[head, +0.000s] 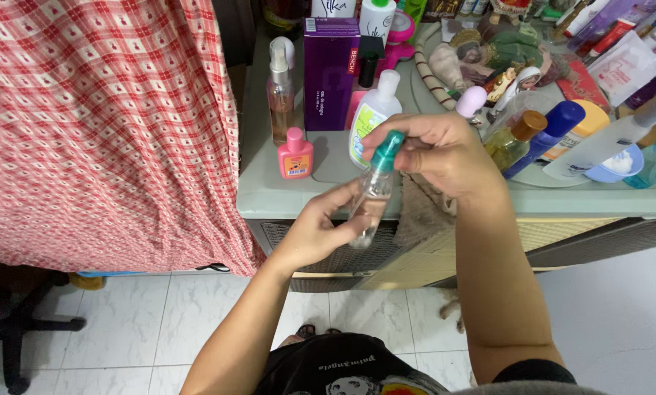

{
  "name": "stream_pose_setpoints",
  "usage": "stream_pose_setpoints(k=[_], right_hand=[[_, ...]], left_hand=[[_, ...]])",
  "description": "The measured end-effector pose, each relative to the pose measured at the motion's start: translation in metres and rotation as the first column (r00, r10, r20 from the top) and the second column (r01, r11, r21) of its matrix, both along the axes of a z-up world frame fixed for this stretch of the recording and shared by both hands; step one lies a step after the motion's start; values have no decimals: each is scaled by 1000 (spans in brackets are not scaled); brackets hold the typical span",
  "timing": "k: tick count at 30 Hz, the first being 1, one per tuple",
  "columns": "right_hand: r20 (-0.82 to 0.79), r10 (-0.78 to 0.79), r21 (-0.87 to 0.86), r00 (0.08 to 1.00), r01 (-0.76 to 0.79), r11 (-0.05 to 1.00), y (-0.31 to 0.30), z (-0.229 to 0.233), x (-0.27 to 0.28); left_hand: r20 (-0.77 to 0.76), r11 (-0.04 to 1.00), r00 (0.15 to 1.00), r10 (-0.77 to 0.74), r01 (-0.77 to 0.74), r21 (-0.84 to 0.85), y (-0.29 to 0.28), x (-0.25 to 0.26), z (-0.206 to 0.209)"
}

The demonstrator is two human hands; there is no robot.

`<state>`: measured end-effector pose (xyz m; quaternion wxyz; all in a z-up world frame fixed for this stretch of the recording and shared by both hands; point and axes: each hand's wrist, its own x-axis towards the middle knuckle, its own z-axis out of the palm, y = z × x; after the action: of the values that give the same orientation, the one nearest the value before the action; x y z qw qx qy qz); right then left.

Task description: The person wipes a bathroom cabinet surface with a cloth, then rearranges several bottles and boxes. They pour liquid from a large bottle into a smaller spray bottle, close it, and continue organizing the items on the cabinet.

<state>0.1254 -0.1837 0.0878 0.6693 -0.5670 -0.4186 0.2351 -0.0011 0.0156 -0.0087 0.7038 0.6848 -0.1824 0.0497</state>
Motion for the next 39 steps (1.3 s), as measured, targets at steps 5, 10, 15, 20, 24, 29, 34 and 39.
stream_pose_setpoints(k=[5,10,15,20,24,29,34,39], right_hand=[[181,-44,-132,982,69,989,-2,14,2],[311,-66,-193,948,131,972,1,34,-5],[716,-22,-231,697,267,936,9,48,-9],[914,-134,-18,383,371,929,16,61,-20],[724,-76,-189,686,304,934,16,64,-15],[733,-104,-138,672,296,945,15,53,-2],[610,-96,-282,787,328,901,24,37,-3],[393,26,-109,919,18,994,26,35,-1]], left_hand=[[-124,984,988,-89,68,-166,7,6,-6],[136,961,965,223,-241,134,5,10,1],[272,934,931,244,-300,191,7,9,8],[220,912,927,304,-350,215,5,13,7],[270,912,917,294,-353,208,7,15,5],[222,935,933,284,-320,151,7,18,2],[228,951,938,261,-291,108,9,18,0],[159,972,964,211,-224,70,16,18,-3]])
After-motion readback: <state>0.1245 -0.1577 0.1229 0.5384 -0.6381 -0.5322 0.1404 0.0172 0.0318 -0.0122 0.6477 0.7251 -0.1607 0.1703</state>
